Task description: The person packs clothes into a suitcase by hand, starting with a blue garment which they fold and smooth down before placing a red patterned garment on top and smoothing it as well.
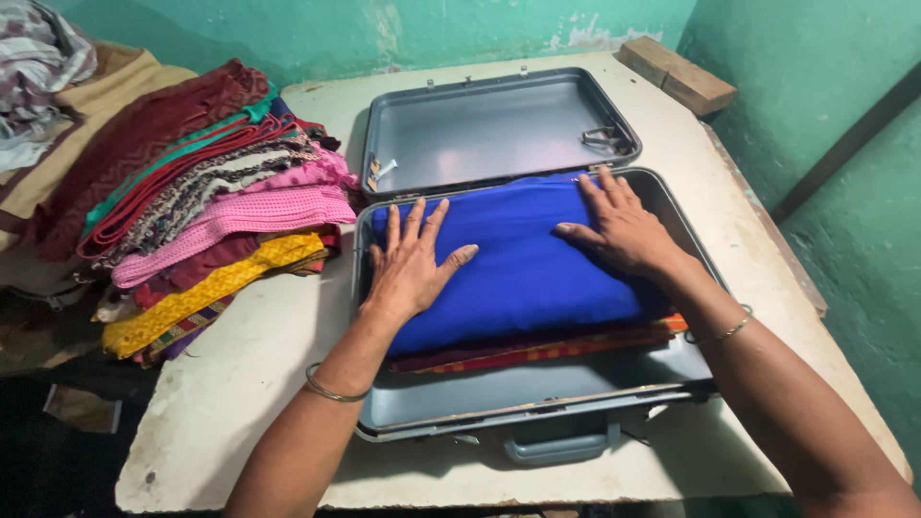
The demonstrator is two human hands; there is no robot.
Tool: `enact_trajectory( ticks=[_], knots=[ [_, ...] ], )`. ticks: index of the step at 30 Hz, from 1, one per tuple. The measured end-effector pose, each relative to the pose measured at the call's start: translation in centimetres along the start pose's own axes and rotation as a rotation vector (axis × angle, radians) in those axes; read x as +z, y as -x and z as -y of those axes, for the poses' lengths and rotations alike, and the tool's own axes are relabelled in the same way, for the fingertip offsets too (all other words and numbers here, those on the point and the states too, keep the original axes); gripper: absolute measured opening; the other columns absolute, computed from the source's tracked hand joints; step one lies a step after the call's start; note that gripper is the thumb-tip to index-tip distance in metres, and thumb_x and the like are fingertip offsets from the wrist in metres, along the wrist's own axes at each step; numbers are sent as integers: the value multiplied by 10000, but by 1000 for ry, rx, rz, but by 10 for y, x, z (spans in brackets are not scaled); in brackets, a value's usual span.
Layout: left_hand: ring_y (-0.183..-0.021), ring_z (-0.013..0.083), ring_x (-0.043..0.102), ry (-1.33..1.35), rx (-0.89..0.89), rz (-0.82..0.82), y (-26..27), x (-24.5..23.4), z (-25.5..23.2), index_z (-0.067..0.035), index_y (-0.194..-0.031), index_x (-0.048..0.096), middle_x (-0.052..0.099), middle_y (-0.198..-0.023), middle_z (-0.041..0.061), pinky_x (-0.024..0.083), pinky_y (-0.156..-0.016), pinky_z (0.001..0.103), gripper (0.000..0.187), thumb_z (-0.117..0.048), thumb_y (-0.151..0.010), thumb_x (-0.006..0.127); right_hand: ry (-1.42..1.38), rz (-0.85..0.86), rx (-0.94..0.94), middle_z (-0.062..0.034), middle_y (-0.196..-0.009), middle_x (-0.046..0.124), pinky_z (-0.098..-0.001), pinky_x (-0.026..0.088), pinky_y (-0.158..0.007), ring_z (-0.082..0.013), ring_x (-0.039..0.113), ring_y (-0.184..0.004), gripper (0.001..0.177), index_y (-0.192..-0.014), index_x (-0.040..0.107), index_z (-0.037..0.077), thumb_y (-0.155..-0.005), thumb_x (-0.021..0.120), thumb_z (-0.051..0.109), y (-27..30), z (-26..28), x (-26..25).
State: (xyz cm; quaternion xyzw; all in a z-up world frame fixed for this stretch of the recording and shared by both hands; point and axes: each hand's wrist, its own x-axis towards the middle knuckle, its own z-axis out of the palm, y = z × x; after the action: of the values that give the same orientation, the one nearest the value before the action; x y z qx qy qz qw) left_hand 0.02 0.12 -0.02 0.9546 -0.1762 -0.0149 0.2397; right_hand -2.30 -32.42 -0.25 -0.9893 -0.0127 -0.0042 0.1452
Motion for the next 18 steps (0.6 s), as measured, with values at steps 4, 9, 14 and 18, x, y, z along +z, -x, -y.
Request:
enact_trajectory(
  ticks=[4, 9, 14, 18],
  knots=[
    [-1551, 443, 65, 2, -21, -26, -3, 4, 6, -283, -1608, 265, 167, -1698, 117, 118, -1114, 785, 955, -804, -833, 465, -182, -12, -4, -273, -1668, 138, -495, 213, -1218, -427, 122, -1551, 1004, -1613, 152, 68, -933, 533, 700, -13, -35, 8],
    [-1527, 488, 120, -63, 22, -96, -7, 13, 16, -253, -1610, 287, 209, -1670, 190, 19, -1168, 713, 959, -837, -856, 392, -416, 43, 183, -283, -1541, 433, -428, 363, -1172, -405, 432, -1443, 905, -1625, 182, 104, -950, 476, 632, -8, -41, 4],
    [-1515, 502, 155, -98, 3, -120, -7, 14, 20, -246, -1610, 293, 213, -1664, 213, 42, -1178, 694, 932, -819, -881, 391, -356, -20, 228, -294, -1416, 562, -457, 397, -1128, -446, 511, -1356, 738, -1592, 334, 103, -1030, 423, 572, -1, -39, -5],
    [-1511, 493, 168, -80, -5, -141, -7, 15, 21, -241, -1603, 305, 223, -1660, 213, 56, -1167, 695, 910, -800, -891, 394, -331, -99, 254, -278, -1347, 635, -464, 442, -1092, -436, 574, -1303, 623, -1512, 490, 87, -1046, 455, 499, 0, -48, 0]
  ],
)
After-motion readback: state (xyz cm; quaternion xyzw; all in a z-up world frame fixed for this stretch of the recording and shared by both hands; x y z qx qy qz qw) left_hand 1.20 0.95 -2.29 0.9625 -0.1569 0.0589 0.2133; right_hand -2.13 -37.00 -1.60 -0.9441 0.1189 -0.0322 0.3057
